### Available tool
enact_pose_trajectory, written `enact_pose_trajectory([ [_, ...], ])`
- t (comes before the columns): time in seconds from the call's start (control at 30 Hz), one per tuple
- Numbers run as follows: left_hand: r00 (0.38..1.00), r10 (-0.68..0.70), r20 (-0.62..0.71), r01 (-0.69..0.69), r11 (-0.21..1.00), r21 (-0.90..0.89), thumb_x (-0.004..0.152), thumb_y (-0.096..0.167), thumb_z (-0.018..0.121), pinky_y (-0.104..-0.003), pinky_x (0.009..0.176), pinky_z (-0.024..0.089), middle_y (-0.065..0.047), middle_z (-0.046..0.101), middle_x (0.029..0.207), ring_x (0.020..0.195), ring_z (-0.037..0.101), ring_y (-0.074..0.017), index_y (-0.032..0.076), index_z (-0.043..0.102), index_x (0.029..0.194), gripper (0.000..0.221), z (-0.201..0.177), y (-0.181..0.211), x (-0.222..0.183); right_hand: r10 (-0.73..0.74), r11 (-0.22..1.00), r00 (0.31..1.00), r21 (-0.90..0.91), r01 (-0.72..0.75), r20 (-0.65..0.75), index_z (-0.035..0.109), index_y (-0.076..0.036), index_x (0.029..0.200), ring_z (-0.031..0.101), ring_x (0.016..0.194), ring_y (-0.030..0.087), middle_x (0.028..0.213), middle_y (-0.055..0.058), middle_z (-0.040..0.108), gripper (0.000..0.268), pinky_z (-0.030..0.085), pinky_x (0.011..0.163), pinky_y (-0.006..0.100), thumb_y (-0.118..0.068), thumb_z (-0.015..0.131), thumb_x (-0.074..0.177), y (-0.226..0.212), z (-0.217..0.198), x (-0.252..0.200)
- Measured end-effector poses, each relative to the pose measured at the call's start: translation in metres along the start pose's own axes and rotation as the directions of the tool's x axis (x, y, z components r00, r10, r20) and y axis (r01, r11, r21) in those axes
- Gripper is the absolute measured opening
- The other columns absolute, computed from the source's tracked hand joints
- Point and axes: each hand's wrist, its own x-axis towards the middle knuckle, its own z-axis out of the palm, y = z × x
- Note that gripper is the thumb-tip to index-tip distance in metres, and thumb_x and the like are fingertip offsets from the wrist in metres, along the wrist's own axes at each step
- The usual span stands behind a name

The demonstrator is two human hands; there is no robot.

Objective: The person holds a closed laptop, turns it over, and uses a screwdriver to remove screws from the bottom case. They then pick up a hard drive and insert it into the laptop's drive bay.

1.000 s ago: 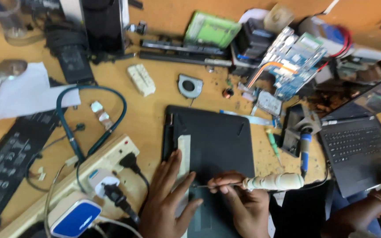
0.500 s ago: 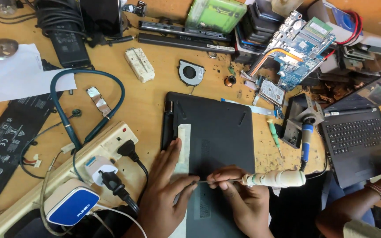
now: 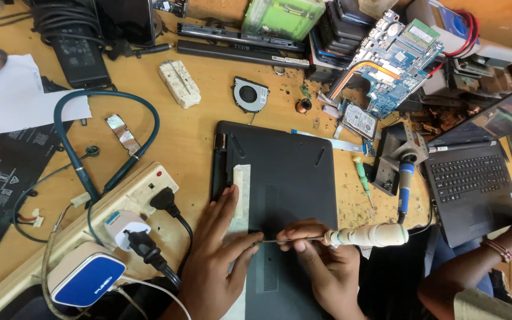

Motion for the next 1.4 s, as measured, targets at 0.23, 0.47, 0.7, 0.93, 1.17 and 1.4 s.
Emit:
enact_pose_trajectory([
  [0.23, 1.000, 0.018, -0.007, -0.018, 1.000, 0.019, 0.099, 0.015, 0.059, -0.060, 0.119, 0.033, -0.027, 0.035, 0.159, 0.150, 0.037, -0.0438, 0.008, 0.077, 0.102, 0.019, 0.000, 0.001, 0.001, 0.020, 1.000, 1.000, 0.014, -0.020, 0.009, 0.070, 0.004, 0.105, 0.073, 0.083, 0.028, 0.100, 0.021, 0.072, 0.016, 0.064, 0.076, 0.036, -0.007, 0.059, 0.101, 0.003, -0.002, -0.003],
  [0.47, 1.000, 0.009, -0.006, -0.008, 0.999, 0.031, 0.099, 0.017, 0.059, -0.058, 0.118, 0.034, -0.027, 0.036, 0.159, 0.149, 0.039, -0.0430, 0.010, 0.078, 0.098, 0.019, 0.001, 0.000, 0.001, 0.022, 0.994, 1.000, 0.107, -0.021, -0.010, 0.055, -0.002, 0.107, 0.076, 0.070, 0.029, 0.101, 0.031, 0.074, 0.014, 0.061, 0.056, 0.031, -0.014, 0.049, 0.107, 0.003, 0.003, -0.005],
  [0.7, 1.000, 0.019, -0.014, -0.018, 0.997, 0.074, 0.097, 0.021, 0.059, -0.058, 0.117, 0.035, -0.027, 0.043, 0.155, 0.145, 0.044, -0.0446, 0.014, 0.077, 0.101, 0.019, 0.004, -0.005, -0.005, -0.054, 0.873, 0.993, -0.477, 0.099, 0.107, 0.075, -0.012, 0.098, 0.068, 0.065, 0.005, 0.085, -0.002, 0.080, 0.013, 0.052, 0.061, 0.021, -0.021, 0.067, 0.096, -0.001, 0.000, 0.001],
  [0.93, 0.995, 0.082, -0.051, -0.078, 0.994, 0.082, 0.101, 0.018, 0.051, -0.056, 0.119, 0.035, -0.028, 0.044, 0.155, 0.146, 0.044, -0.0460, 0.004, 0.073, 0.103, 0.026, 0.004, -0.003, 0.000, -0.021, 0.856, 0.952, -0.487, 0.175, 0.305, 0.071, -0.009, 0.107, 0.045, 0.044, 0.010, 0.085, -0.003, 0.073, 0.012, 0.042, 0.046, 0.024, -0.015, 0.064, 0.100, -0.008, 0.014, 0.015],
  [1.17, 0.996, 0.085, -0.030, -0.083, 0.993, 0.086, 0.102, 0.018, 0.046, -0.059, 0.120, 0.031, -0.028, 0.042, 0.157, 0.146, 0.044, -0.0481, 0.002, 0.072, 0.104, 0.030, 0.006, -0.009, -0.002, -0.179, 0.765, 0.934, -0.553, 0.330, 0.310, 0.074, -0.010, 0.098, 0.051, 0.043, 0.014, 0.062, -0.002, 0.062, 0.011, 0.043, 0.046, 0.028, -0.019, 0.069, 0.100, 0.004, 0.015, 0.020],
  [1.4, 0.997, 0.068, -0.024, -0.067, 0.996, 0.051, 0.101, 0.018, 0.050, -0.058, 0.116, 0.039, -0.028, 0.041, 0.157, 0.148, 0.041, -0.0481, 0.004, 0.074, 0.098, 0.028, 0.004, -0.006, 0.001, -0.088, 0.814, 0.927, -0.509, 0.278, 0.365, 0.069, -0.010, 0.103, 0.040, 0.040, 0.014, 0.052, -0.003, 0.045, 0.006, 0.037, 0.044, 0.027, -0.015, 0.066, 0.101, 0.006, 0.004, 0.026],
])
